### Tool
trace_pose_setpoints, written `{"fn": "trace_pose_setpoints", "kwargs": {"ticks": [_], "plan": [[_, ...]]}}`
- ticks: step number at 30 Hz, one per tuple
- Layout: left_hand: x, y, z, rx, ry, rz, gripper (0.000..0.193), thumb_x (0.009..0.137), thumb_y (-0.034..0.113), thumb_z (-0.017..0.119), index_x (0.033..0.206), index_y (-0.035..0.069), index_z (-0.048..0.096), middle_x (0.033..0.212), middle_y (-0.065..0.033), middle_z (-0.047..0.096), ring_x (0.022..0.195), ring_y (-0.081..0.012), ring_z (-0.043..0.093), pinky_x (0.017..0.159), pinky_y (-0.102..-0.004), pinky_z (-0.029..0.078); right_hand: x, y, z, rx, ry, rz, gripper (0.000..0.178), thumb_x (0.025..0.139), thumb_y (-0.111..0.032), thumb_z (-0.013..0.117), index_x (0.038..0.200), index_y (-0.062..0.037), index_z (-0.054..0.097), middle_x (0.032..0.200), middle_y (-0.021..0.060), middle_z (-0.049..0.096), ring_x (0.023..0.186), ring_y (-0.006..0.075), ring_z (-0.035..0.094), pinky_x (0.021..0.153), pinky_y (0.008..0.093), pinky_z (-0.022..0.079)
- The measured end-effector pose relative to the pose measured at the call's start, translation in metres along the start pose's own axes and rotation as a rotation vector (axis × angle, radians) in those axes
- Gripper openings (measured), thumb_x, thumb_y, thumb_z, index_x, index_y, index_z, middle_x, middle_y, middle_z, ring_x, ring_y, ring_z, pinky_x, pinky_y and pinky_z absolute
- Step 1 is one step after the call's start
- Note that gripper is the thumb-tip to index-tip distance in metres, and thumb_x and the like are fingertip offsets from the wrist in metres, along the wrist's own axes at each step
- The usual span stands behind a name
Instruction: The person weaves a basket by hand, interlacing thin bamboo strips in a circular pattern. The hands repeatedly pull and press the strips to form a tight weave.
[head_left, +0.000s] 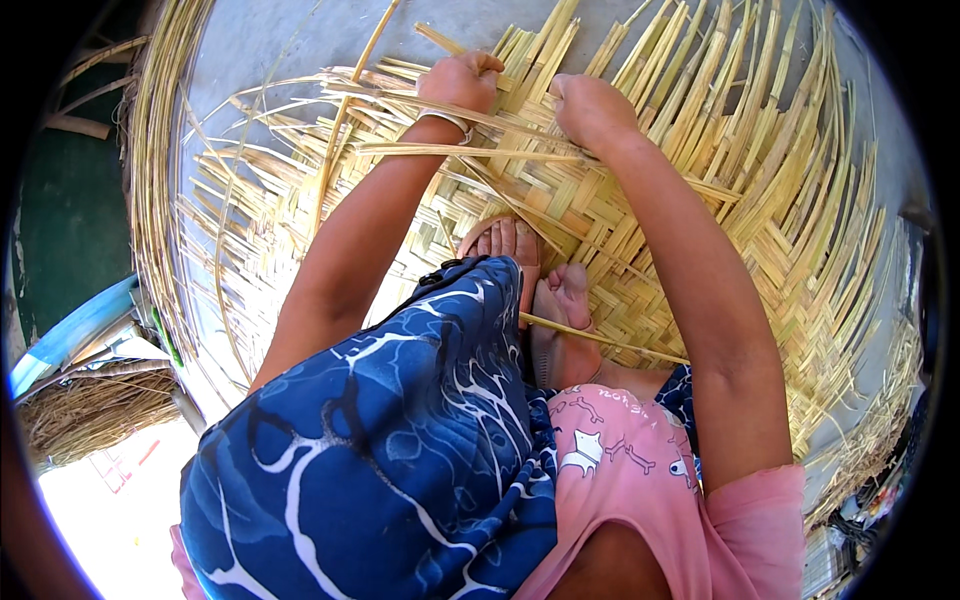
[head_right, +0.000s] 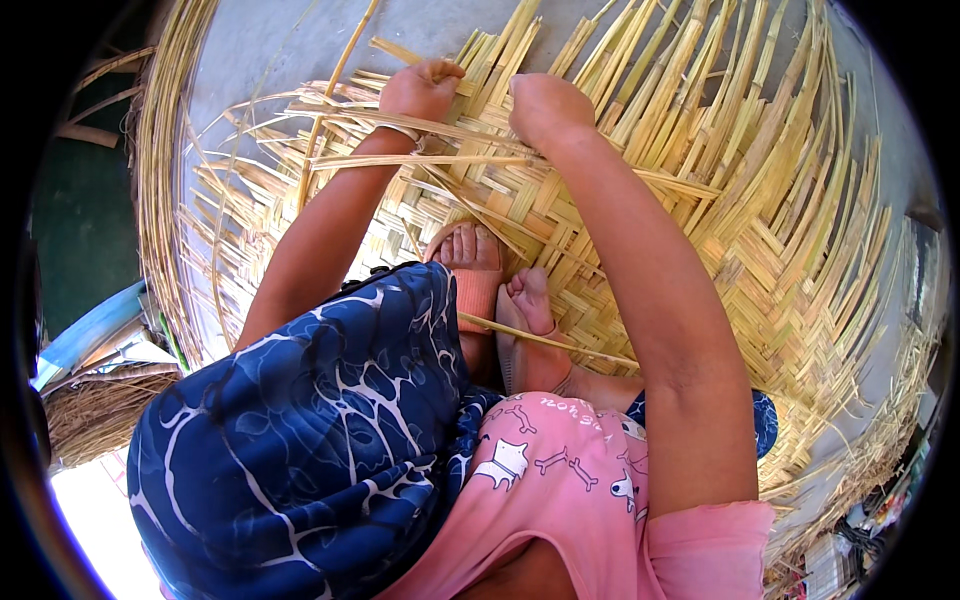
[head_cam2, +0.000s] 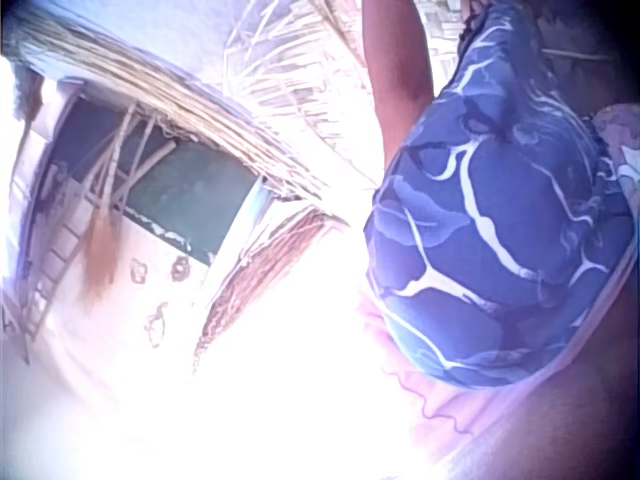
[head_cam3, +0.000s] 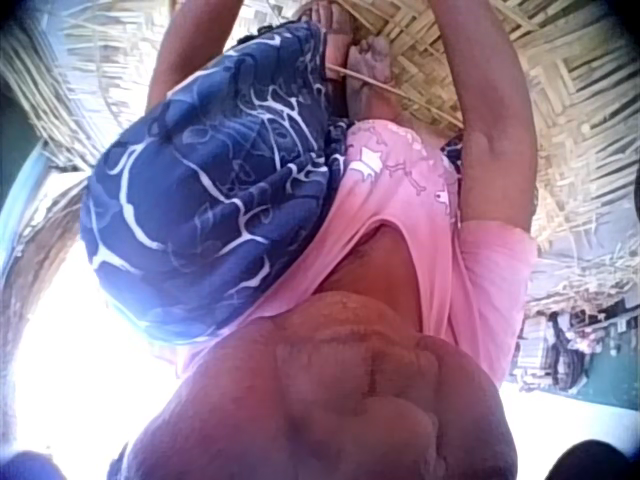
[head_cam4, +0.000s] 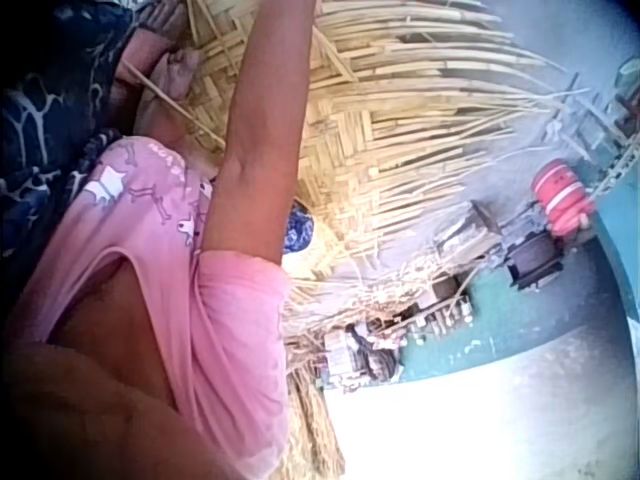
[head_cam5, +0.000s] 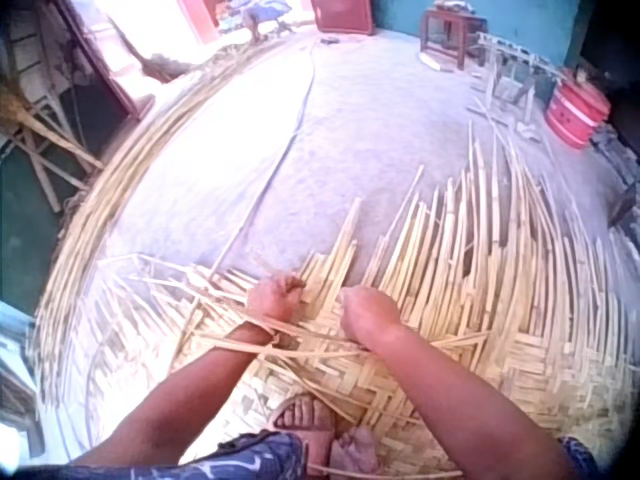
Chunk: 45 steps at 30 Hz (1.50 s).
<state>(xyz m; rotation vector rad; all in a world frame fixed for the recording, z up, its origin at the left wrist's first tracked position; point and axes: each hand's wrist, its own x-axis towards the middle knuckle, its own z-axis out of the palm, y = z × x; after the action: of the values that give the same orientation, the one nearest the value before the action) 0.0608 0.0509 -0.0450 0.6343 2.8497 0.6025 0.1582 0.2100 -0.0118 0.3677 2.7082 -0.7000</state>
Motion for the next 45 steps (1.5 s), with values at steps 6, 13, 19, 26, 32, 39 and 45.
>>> {"fn": "trace_pose_setpoints", "kwargs": {"ticks": [6, 13, 19, 26, 32, 39, 45], "plan": [[-0.012, 0.001, -0.013, 0.006, 0.029, 0.015, 0.021, 0.082, 0.031, 0.059, 0.097, 0.022, 0.071, 0.083, -0.0073, 0.069, 0.078, -0.0259, 0.066, 0.072, -0.0355, 0.051, -0.014, -0.005, -0.005, 0.006, 0.051, -0.031, 0.017, 0.083, -0.006, 0.05, 0.094, -0.0063, 0.063, 0.096, 0.0143, 0.065, 0.092, 0.0338, 0.062, 0.077, 0.0433, 0.05], [-0.011, 0.0, -0.004, 0.122, 0.004, 0.007, 0.02, 0.083, 0.031, 0.059, 0.096, 0.022, 0.071, 0.082, -0.0079, 0.069, 0.077, -0.0272, 0.066, 0.07, -0.0368, 0.051, -0.009, 0.0, 0.008, -0.021, 0.072, -0.062, 0.019, 0.084, -0.006, 0.049, 0.096, -0.005, 0.064, 0.103, 0.0155, 0.063, 0.095, 0.034, 0.061, 0.08, 0.0426, 0.05], [-0.012, -0.014, 0.006, 0.037, 0.089, 0.128, 0.021, 0.083, 0.031, 0.059, 0.096, 0.02, 0.07, 0.084, -0.0092, 0.069, 0.078, -0.0275, 0.066, 0.072, -0.0361, 0.051, -0.01, 0.03, 0.002, 0.168, 0.144, -0.289, 0.025, 0.086, -0.018, 0.052, 0.102, -0.004, 0.065, 0.102, 0.0195, 0.062, 0.094, 0.0333, 0.062, 0.083, 0.0405, 0.048], [-0.017, -0.042, 0.0, -0.114, 0.147, 0.274, 0.031, 0.084, 0.023, 0.06, 0.112, 0.012, 0.063, 0.082, -0.0168, 0.067, 0.076, -0.0336, 0.065, 0.069, -0.0416, 0.051, -0.052, 0.085, -0.053, 0.684, -0.365, 0.082, 0.054, 0.09, -0.053, 0.048, 0.112, -0.0055, 0.062, 0.088, 0.0083, 0.065, 0.086, 0.0156, 0.061, 0.079, 0.0341, 0.046], [-0.05, 0.01, -0.047, -0.295, -0.028, 0.091, 0.036, 0.089, 0.024, 0.061, 0.118, 0.003, 0.058, 0.074, -0.006, 0.067, 0.07, -0.0109, 0.064, 0.062, -0.0248, 0.047, -0.076, 0.131, -0.071, 0.433, -0.273, 0.009, 0.055, 0.086, -0.055, 0.053, 0.098, -0.0022, 0.066, 0.087, 0.007, 0.063, 0.081, 0.0165, 0.057, 0.08, 0.0332, 0.045], [-0.049, 0.067, -0.013, -1.25, -0.651, -0.306, 0.032, 0.093, 0.021, 0.053, 0.114, -0.003, 0.055, 0.104, -0.0155, 0.064, 0.096, -0.0231, 0.064, 0.084, -0.0314, 0.052, -0.092, 0.147, -0.085, 0.402, -0.242, 0.031, 0.047, 0.088, -0.047, 0.054, 0.092, -0.0011, 0.064, 0.084, 0.007, 0.062, 0.078, 0.0178, 0.053, 0.073, 0.0349, 0.044], [-0.043, 0.107, 0.016, -1.469, -0.785, -0.268, 0.033, 0.094, 0.021, 0.053, 0.115, -0.005, 0.053, 0.113, -0.0179, 0.061, 0.107, -0.0263, 0.06, 0.091, -0.0328, 0.05, -0.102, 0.161, -0.081, 0.386, -0.082, 0.149, 0.034, 0.09, -0.035, 0.055, 0.09, -0.0022, 0.062, 0.082, 0.0024, 0.057, 0.078, 0.0132, 0.051, 0.073, 0.0336, 0.044]]}}
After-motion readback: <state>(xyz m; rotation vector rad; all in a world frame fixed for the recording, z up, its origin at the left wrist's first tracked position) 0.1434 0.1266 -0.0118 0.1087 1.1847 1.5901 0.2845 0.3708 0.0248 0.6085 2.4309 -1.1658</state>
